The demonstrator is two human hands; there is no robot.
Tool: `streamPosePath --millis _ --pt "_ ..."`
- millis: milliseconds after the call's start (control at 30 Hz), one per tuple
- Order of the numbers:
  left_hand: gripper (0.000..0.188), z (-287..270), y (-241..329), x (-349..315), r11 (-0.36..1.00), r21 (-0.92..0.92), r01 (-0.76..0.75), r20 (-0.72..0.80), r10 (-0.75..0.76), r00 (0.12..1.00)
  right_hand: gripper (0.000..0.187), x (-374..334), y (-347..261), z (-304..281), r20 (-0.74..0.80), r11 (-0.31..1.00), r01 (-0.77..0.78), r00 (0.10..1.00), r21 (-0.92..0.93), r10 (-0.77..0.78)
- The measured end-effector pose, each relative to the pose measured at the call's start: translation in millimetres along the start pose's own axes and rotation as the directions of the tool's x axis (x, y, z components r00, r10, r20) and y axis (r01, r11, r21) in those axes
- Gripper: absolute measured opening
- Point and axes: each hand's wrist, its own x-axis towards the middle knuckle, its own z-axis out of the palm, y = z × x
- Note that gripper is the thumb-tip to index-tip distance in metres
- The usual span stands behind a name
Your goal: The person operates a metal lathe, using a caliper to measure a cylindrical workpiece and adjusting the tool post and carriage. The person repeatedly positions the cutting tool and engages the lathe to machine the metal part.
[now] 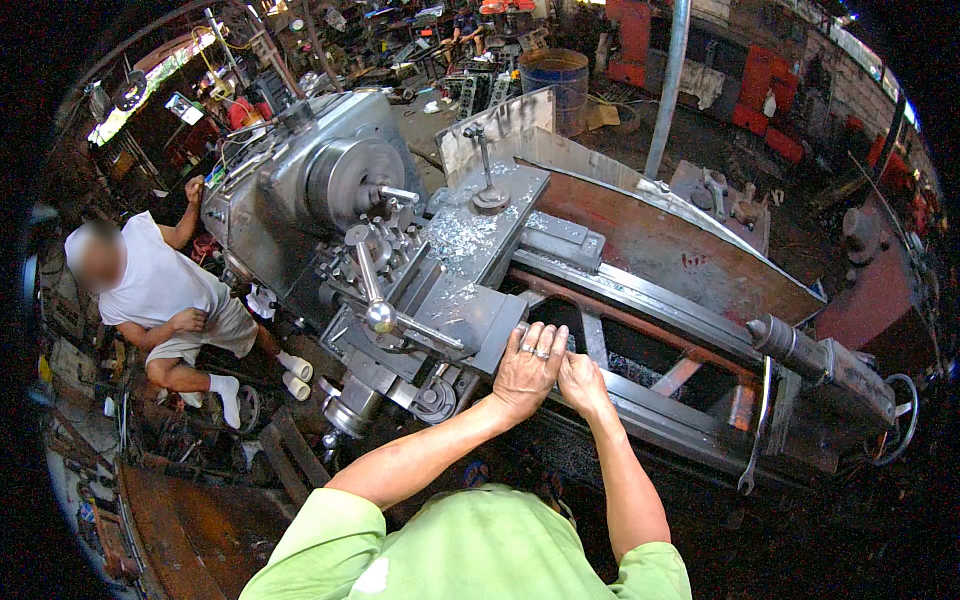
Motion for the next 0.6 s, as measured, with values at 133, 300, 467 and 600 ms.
streamPosePath --millis 133,300,467,600 --pt "0.056 -6 -5 10 0.999 0.019 -0.046 -0.001 0.046 0.999 0.052 1 1 -1 0.035 0.998 -0.046 0.998 0.042 0.044" --pt "0.053 -14 -8 19 0.996 0.015 -0.083 0.059 0.082 0.995 0.047 0 0 1 0.000 0.995 -0.003 1.000 0.102 0.003" --pt "0.054 -15 -11 26 0.994 0.009 -0.108 0.192 0.104 0.976 0.039 -17 -9 4 -0.241 0.985 0.152 0.962 0.087 -0.127" --pt "0.059 -16 -16 31 0.989 -0.014 -0.145 0.262 0.144 0.954 0.047 -35 -17 -2 -0.267 0.973 0.228 0.936 -0.035 -0.229"
